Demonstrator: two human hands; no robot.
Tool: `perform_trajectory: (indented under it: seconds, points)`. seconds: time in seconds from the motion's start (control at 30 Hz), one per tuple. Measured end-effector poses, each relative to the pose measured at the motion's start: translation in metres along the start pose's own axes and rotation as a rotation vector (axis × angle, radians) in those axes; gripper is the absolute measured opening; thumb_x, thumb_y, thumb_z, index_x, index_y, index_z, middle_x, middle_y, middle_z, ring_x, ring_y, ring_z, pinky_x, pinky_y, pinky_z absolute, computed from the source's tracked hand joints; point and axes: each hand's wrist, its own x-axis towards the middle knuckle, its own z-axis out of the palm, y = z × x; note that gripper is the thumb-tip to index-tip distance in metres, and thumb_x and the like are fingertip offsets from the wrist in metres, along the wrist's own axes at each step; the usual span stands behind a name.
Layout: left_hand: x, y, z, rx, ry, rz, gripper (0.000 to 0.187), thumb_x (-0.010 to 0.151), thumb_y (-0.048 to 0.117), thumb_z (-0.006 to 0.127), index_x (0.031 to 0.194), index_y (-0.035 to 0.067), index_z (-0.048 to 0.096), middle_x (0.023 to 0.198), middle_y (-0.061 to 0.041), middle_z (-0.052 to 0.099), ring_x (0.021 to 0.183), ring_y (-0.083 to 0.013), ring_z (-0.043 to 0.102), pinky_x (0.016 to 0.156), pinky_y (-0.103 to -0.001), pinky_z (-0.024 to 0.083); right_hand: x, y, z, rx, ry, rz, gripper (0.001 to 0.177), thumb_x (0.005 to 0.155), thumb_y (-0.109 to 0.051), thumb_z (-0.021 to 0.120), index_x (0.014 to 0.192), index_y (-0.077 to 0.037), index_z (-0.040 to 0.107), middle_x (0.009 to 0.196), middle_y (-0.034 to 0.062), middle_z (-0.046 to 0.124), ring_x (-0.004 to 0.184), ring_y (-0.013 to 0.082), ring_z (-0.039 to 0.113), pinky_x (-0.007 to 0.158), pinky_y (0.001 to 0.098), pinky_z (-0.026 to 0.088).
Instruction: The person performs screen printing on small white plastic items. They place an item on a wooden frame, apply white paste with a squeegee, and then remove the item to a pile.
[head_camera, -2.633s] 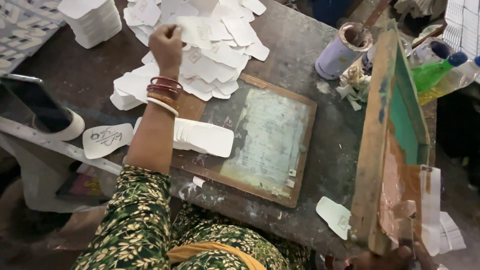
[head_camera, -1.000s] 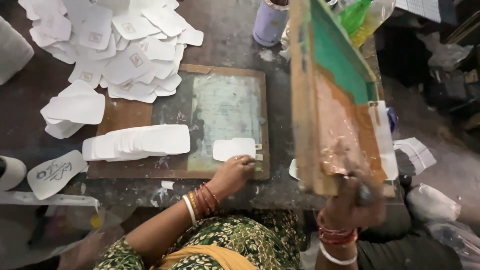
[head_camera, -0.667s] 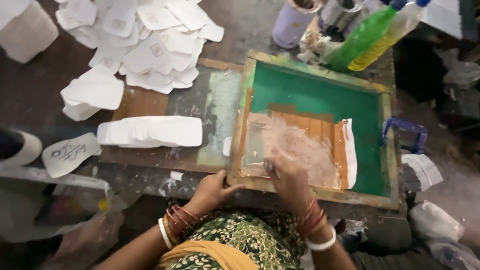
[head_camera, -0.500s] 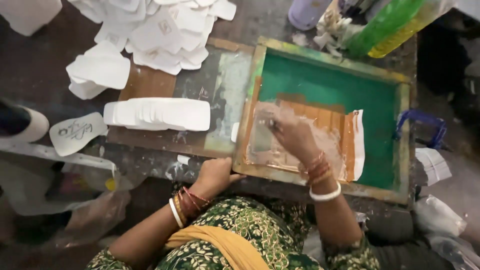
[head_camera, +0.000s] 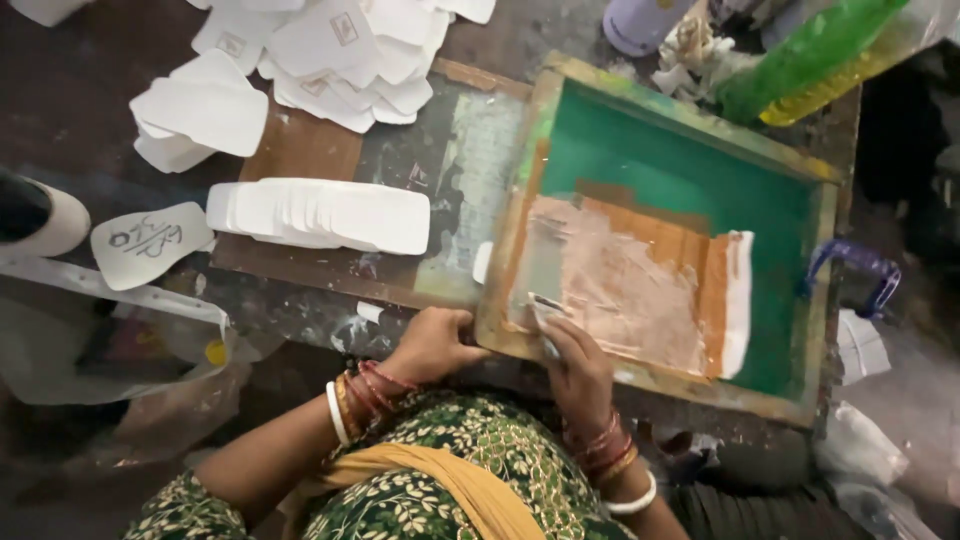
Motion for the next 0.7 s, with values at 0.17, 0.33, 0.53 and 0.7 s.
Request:
perform_trajectory:
  seconds: [0.17,0.33,0.53,0.7]
  points:
    - [0.0,0.039,-0.029,-0.424,-0.186,0.355,0.034,0.08,0.022,0.083,0.102,-0.001,0.069,0.089,-0.012,0.071,0.084,-0.0189,0.065,0.074,-0.038,0.054,-0.012,0.007,-0.033,-0.221,0.544,-0.254,0.015,0.101,-0.013,0.07,0.112,-0.003,0.067,0.111,0.0191,0.073,0.1,0.0323,0.074,0.086,0.0412,0.061]
    - [0.096,0.005,-0.003,0.442,0.14,0.278,0.042,0.096,0.03,0.07,0.132,0.009,0.062,0.121,-0.014,0.066,0.098,-0.0256,0.063,0.086,-0.044,0.048,-0.007,-0.011,-0.065,-0.254,0.696,-0.231,0.014,0.114,-0.013,0.062,0.12,-0.001,0.061,0.118,0.0227,0.071,0.105,0.0349,0.073,0.092,0.0407,0.061]
    - [0.136,-0.021,0.011,0.432,0.32,0.392,0.009,0.098,0.017,0.067,0.104,0.012,0.071,0.108,-0.011,0.071,0.106,-0.0308,0.067,0.092,-0.044,0.053,-0.009,0.002,-0.066,-0.256,0.755,-0.265,0.018,0.115,-0.017,0.061,0.117,0.001,0.063,0.114,0.021,0.073,0.105,0.0343,0.075,0.084,0.0379,0.064]
    - [0.131,-0.017,-0.021,0.227,-0.048,0.233,0.021,0.085,0.014,0.068,0.105,0.009,0.072,0.095,-0.017,0.074,0.091,-0.0369,0.069,0.08,-0.046,0.055,-0.024,0.032,-0.074,-0.346,0.969,-0.148,0.027,0.107,-0.022,0.069,0.102,0.004,0.063,0.092,0.0206,0.071,0.082,0.03,0.071,0.067,0.0364,0.057]
